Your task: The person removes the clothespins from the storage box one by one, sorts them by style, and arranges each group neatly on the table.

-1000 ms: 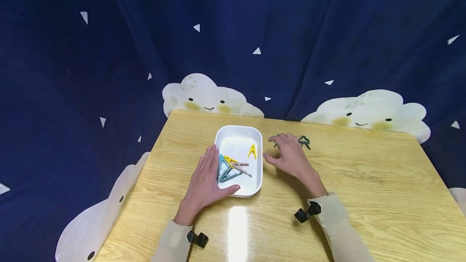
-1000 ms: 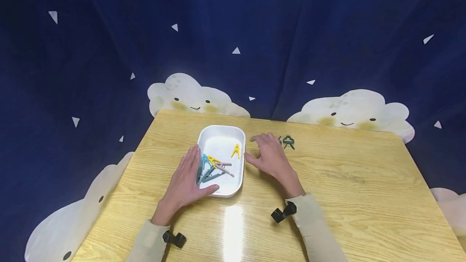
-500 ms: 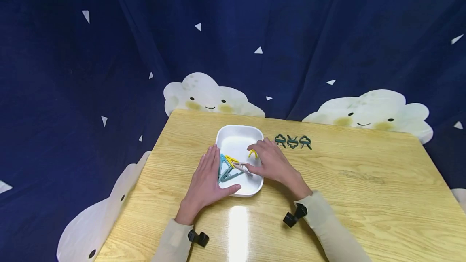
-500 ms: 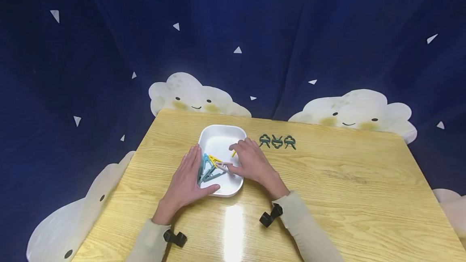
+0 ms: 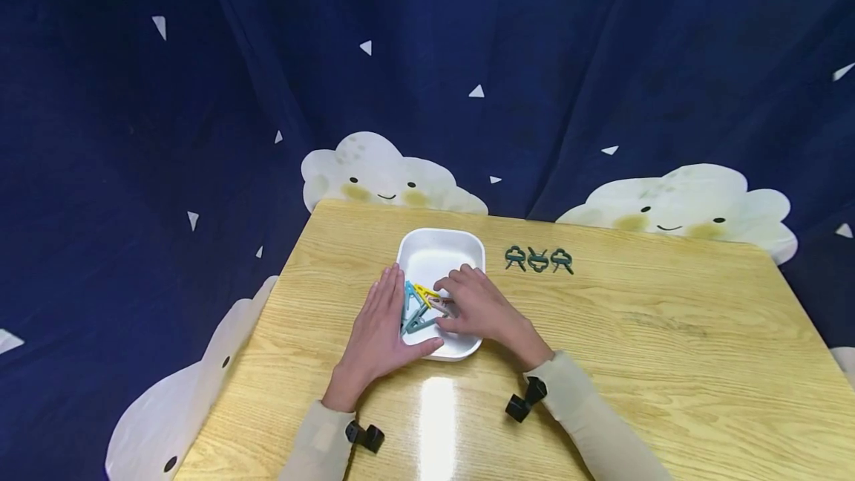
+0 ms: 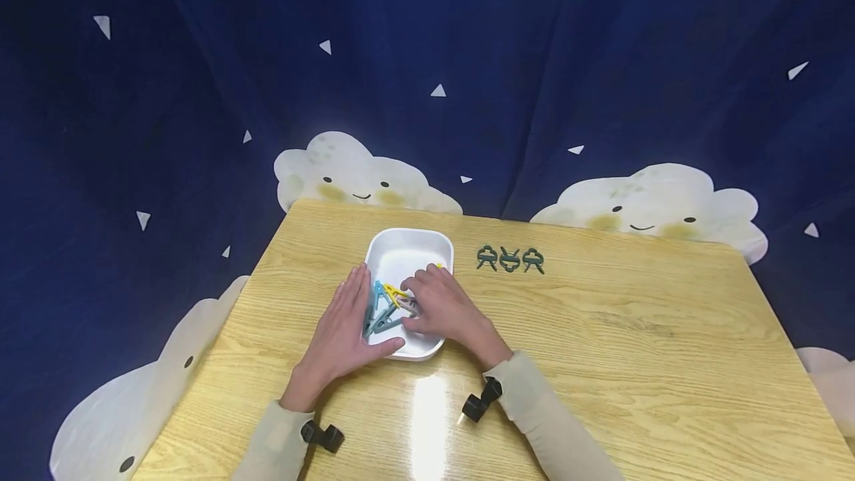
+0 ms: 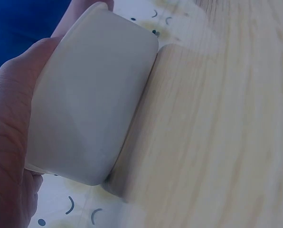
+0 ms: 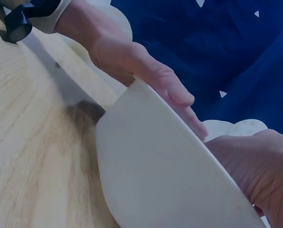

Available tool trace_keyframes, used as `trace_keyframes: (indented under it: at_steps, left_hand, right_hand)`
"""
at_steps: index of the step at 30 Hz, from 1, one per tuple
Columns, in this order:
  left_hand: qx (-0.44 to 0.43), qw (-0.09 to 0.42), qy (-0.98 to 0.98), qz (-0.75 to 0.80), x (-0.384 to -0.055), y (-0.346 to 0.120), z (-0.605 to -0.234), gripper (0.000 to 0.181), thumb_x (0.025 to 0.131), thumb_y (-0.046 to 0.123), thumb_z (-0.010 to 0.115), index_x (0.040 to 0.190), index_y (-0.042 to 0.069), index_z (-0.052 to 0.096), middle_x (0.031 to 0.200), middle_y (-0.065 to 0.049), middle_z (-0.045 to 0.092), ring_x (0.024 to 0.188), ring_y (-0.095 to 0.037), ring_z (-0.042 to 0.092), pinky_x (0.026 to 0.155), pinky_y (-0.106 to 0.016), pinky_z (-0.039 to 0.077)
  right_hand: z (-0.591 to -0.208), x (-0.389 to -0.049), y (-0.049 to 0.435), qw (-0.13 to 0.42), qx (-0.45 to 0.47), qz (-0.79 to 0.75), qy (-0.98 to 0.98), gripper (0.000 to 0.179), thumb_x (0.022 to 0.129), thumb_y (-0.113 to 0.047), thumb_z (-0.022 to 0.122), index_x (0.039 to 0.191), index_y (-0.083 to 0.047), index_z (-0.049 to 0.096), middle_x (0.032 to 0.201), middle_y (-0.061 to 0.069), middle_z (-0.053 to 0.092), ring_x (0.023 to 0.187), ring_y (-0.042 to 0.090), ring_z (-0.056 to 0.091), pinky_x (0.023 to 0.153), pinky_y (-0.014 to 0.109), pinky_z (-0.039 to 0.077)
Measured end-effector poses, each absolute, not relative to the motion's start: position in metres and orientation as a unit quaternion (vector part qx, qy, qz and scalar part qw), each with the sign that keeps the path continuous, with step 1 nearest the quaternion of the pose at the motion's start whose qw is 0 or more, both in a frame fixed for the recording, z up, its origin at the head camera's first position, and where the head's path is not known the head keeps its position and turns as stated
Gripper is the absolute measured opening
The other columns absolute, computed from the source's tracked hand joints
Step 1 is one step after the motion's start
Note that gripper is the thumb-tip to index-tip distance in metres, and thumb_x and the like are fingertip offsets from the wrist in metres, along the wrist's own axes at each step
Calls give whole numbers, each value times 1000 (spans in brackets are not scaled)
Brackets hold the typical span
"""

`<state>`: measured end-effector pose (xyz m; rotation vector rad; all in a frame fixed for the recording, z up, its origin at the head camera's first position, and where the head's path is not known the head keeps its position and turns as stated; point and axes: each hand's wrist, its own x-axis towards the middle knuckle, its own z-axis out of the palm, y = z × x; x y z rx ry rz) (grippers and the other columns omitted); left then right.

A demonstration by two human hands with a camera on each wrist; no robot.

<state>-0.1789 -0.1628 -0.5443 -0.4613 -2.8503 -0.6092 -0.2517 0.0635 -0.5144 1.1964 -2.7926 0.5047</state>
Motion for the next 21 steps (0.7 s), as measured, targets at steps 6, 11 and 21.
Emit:
trace_keyframes:
  at_steps: [6, 11, 21]
  left_hand:
    - [-159, 96, -961, -204, -180, -162, -543, 135, 79, 92, 54, 166, -1, 9, 175, -16, 8, 162, -24, 3, 132, -39, 10]
    - [-159, 92, -962, -203, -180, -162, -543, 134, 80, 92, 53, 166, 0, 8, 176, -15, 6, 162, -23, 2, 132, -39, 9]
    - [-153, 89, -963, -202, -179, -162, -544, 135, 79, 94, 51, 166, 1, 7, 175, -15, 8, 162, -23, 2, 132, -39, 9]
  right_hand:
    - [-514, -250, 56, 13, 409, 148, -900, 49, 78, -39, 87, 117, -13, 72, 92, -5, 57, 91, 19, 48, 83, 37, 44]
    - [-513, -249, 53, 2, 409, 122, -904, 40, 77, -35, 86, 109, -15, 72, 89, -6, 52, 90, 20, 46, 82, 37, 42]
    - [-512, -248, 53, -7, 430, 122, -895, 37, 76, -30, 85, 110, -22, 75, 92, -4, 55, 89, 20, 44, 80, 34, 39]
